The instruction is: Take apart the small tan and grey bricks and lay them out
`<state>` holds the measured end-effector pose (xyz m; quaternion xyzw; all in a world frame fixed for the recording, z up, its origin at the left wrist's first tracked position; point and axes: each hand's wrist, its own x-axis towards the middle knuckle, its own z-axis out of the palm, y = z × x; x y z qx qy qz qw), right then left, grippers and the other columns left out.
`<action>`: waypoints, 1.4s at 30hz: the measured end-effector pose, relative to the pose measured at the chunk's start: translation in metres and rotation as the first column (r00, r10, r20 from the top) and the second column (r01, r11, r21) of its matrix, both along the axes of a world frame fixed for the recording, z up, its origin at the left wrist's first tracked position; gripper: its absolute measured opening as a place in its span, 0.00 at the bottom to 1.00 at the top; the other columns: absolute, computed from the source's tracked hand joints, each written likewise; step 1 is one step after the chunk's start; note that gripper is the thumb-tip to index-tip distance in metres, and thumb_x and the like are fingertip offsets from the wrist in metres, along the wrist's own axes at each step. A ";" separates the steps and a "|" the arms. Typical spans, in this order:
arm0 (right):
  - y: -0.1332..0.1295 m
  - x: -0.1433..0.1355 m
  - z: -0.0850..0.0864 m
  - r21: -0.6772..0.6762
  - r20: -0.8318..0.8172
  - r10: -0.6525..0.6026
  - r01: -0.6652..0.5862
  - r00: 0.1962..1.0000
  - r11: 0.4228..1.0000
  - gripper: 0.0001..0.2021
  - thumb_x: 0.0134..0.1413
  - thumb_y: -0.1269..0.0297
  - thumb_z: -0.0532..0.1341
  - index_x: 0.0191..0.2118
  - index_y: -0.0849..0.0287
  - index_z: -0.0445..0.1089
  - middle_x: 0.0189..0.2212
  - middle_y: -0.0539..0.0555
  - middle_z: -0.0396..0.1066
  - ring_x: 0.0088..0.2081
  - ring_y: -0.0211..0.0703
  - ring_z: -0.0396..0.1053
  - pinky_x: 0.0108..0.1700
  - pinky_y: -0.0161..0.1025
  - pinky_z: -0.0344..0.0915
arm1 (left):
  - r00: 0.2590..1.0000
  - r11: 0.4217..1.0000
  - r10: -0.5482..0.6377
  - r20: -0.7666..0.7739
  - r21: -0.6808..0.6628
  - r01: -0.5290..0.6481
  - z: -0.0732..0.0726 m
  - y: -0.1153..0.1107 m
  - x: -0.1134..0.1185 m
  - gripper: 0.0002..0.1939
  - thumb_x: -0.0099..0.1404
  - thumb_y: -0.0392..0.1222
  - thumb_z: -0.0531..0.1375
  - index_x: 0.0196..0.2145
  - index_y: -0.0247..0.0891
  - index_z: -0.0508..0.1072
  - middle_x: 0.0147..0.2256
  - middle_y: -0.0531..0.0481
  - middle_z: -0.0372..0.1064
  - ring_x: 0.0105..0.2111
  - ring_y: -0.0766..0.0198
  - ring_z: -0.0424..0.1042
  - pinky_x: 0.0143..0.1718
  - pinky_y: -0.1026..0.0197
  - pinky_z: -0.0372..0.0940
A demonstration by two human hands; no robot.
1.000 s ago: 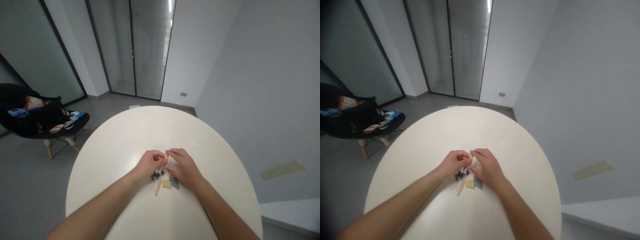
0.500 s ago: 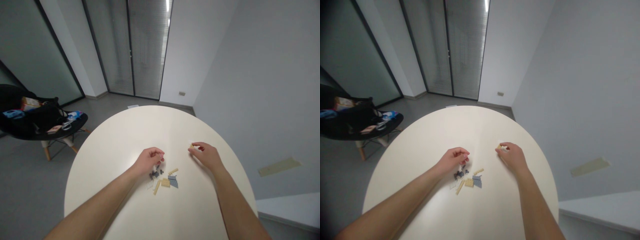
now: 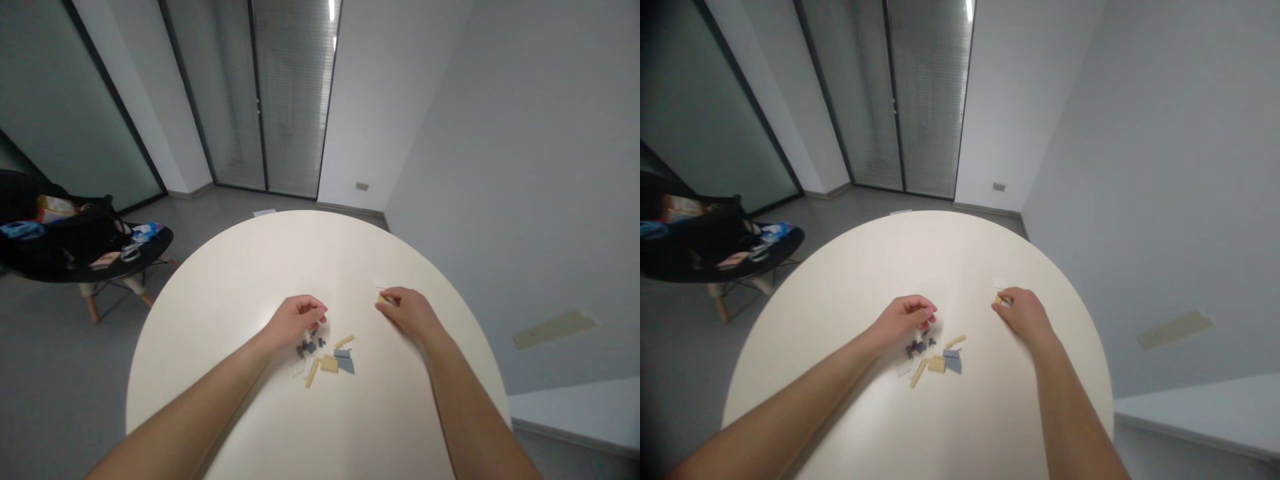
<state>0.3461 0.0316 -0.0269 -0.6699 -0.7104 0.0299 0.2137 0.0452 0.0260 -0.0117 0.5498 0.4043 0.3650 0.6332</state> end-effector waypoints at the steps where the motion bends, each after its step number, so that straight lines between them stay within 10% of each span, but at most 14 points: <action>1: 0.000 0.001 0.000 -0.002 0.006 0.010 -0.010 1.000 1.000 0.15 0.48 0.55 0.62 0.39 0.56 0.77 0.40 0.56 0.77 0.41 0.49 0.73 0.43 0.42 0.67 | 1.000 1.000 -0.003 0.001 0.002 0.003 0.000 0.000 0.000 0.18 0.50 0.55 0.67 0.29 0.36 0.74 0.26 0.48 0.72 0.24 0.66 0.68 0.28 0.62 0.62; 14: 0.002 0.001 -0.004 -0.019 -0.032 0.051 -0.051 0.998 0.999 0.15 0.47 0.61 0.62 0.41 0.57 0.77 0.43 0.56 0.76 0.45 0.50 0.72 0.49 0.45 0.65 | 0.984 0.988 -0.005 -0.177 0.149 0.032 -0.008 -0.001 -0.004 0.09 0.57 0.44 0.62 0.31 0.35 0.74 0.26 0.49 0.71 0.25 0.66 0.68 0.27 0.63 0.61; 19: 0.003 0.003 -0.006 -0.025 -0.061 0.069 -0.071 0.996 0.997 0.15 0.45 0.63 0.62 0.41 0.59 0.76 0.44 0.57 0.75 0.46 0.50 0.71 0.51 0.44 0.65 | 0.867 0.828 -0.067 -0.494 0.457 0.324 0.000 -0.008 -0.008 0.06 0.58 0.37 0.59 0.31 0.38 0.76 0.30 0.50 0.72 0.29 0.65 0.68 0.32 0.64 0.60; 26: 0.003 0.004 -0.005 -0.029 -0.072 0.071 -0.073 0.995 0.997 0.15 0.45 0.62 0.63 0.41 0.59 0.76 0.44 0.57 0.75 0.46 0.49 0.71 0.51 0.44 0.65 | 0.744 0.630 -0.209 -0.635 0.494 0.599 0.022 -0.016 -0.009 0.06 0.59 0.43 0.63 0.29 0.38 0.78 0.27 0.51 0.72 0.31 0.65 0.67 0.35 0.65 0.58; 42: 0.003 0.004 -0.003 -0.068 -0.074 0.012 -0.017 0.997 0.998 0.14 0.48 0.58 0.61 0.39 0.58 0.77 0.43 0.56 0.75 0.44 0.47 0.71 0.49 0.41 0.64 | 0.667 0.577 -0.243 -0.704 0.448 0.683 0.012 -0.015 -0.008 0.11 0.51 0.45 0.69 0.30 0.37 0.77 0.30 0.50 0.70 0.34 0.62 0.67 0.35 0.64 0.59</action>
